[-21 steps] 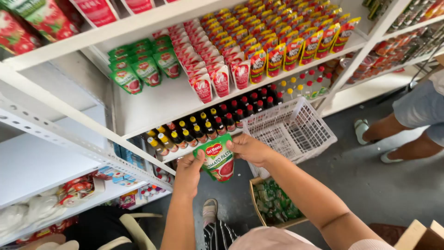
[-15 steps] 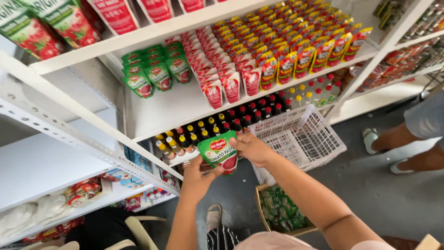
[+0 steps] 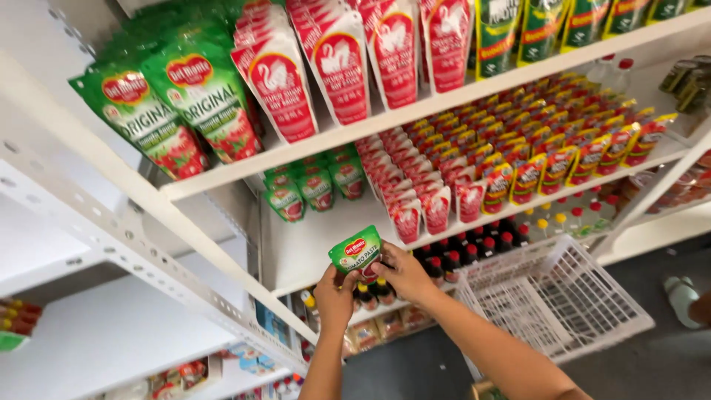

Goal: Organize and restock condiment pouches and bottles on shelves in a grocery store.

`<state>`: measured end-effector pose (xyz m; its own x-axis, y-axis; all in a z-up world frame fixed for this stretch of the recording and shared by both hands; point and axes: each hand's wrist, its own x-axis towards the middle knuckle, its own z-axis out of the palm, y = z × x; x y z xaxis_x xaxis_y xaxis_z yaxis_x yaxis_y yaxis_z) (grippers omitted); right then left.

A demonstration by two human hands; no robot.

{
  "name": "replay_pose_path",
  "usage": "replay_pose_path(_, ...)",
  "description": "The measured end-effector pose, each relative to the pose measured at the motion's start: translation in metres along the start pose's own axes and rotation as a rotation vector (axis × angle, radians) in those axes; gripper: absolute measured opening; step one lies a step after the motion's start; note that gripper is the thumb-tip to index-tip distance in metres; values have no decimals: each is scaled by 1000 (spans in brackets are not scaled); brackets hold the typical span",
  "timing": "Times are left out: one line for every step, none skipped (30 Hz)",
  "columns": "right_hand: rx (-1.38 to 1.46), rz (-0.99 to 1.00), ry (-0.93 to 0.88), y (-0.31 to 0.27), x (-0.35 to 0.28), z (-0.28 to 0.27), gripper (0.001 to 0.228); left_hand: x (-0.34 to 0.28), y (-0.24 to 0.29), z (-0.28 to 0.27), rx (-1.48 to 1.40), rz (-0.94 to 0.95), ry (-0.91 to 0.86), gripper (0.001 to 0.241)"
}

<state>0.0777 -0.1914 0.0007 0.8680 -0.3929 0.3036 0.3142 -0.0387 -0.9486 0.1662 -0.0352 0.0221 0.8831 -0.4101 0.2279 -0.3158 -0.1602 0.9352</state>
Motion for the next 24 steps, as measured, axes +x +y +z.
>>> replay_pose_path(-1, -15, 3, 13, 16, 2, 59, 20, -7, 4, 0, 15, 0, 25)
replay_pose_path(11, -10, 46, 26, 30, 5, 60, 39, -14, 7, 3, 34, 7, 25)
replay_pose_path(22, -5, 90, 40, 44, 7, 62, 57, -22, 11, 7, 52, 13, 24)
replay_pose_path(22, -18, 94, 50, 59, 8, 62, 74, -29, 15, 7, 65, 12, 24)
replay_pose_path(59, -16, 102, 60, 75, 9, 62, 92, -37, 19, 15, 75, 20, 24)
replay_pose_path(94, -9, 112, 70, 88, 8, 62, 108, -45, 25, 22, 80, 26, 23)
replay_pose_path(93, -18, 118, 78, 105, 7, 62, 127, -55, 31, 20, 90, 21, 23)
replay_pose_path(92, 32, 162, 89, 116, 7, 65, 141, -67, 38, 35, 127, 30, 23)
replay_pose_path(92, 82, 206, 99, 127, 5, 67, 155, -79, 46, 50, 165, 39, 22)
replay_pose_path(95, 83, 217, 108, 138, 3, 67, 167, -85, 52, 53, 166, 28, 22)
replay_pose_path(123, 74, 218, 117, 148, 0, 68, 178, -92, 58, 74, 156, 39, 23)
replay_pose_path(146, 70, 216, 125, 156, -4, 68, 187, -98, 66, 91, 141, 53, 24)
replay_pose_path(145, 73, 223, 127, 162, -6, 68, 194, -102, 71, 90, 138, 45, 24)
replay_pose_path(77, 121, 235, 128, 169, -8, 67, 201, -106, 77, 64, 149, 70, 23)
replay_pose_path(10, 170, 247, 129, 175, -11, 66, 207, -109, 83, 38, 159, 95, 22)
replay_pose_path(8, 172, 254, 146, 184, -16, 66, 215, -113, 88, 36, 158, 88, 22)
replay_pose_path(7, 149, 273, 163, 193, -21, 65, 221, -116, 92, 71, 175, 102, 21)
replay_pose_path(6, 127, 291, 180, 201, -26, 65, 227, -120, 97, 106, 191, 118, 20)
replay_pose_path(3, 130, 297, 178, 205, -26, 65, 233, -125, 102, 104, 189, 112, 20)
replay_pose_path(0, 105, 295, 176, 207, -26, 66, 239, -129, 107, 125, 165, 122, 21)
replay_pose_path(-4, 80, 292, 174, 209, -27, 67, 243, -134, 112, 145, 141, 133, 22)
replay_pose_path(-4, 86, 295, 181, 211, -28, 67, 245, -138, 115, 147, 136, 129, 22)
replay_pose_path(9, 77, 305, 188, 212, -30, 66, 246, -141, 118, 115, 161, 151, 24)
replay_pose_path(21, 61, 311, 193, 218, -32, 64, 251, -143, 121, 81, 192, 179, 27)
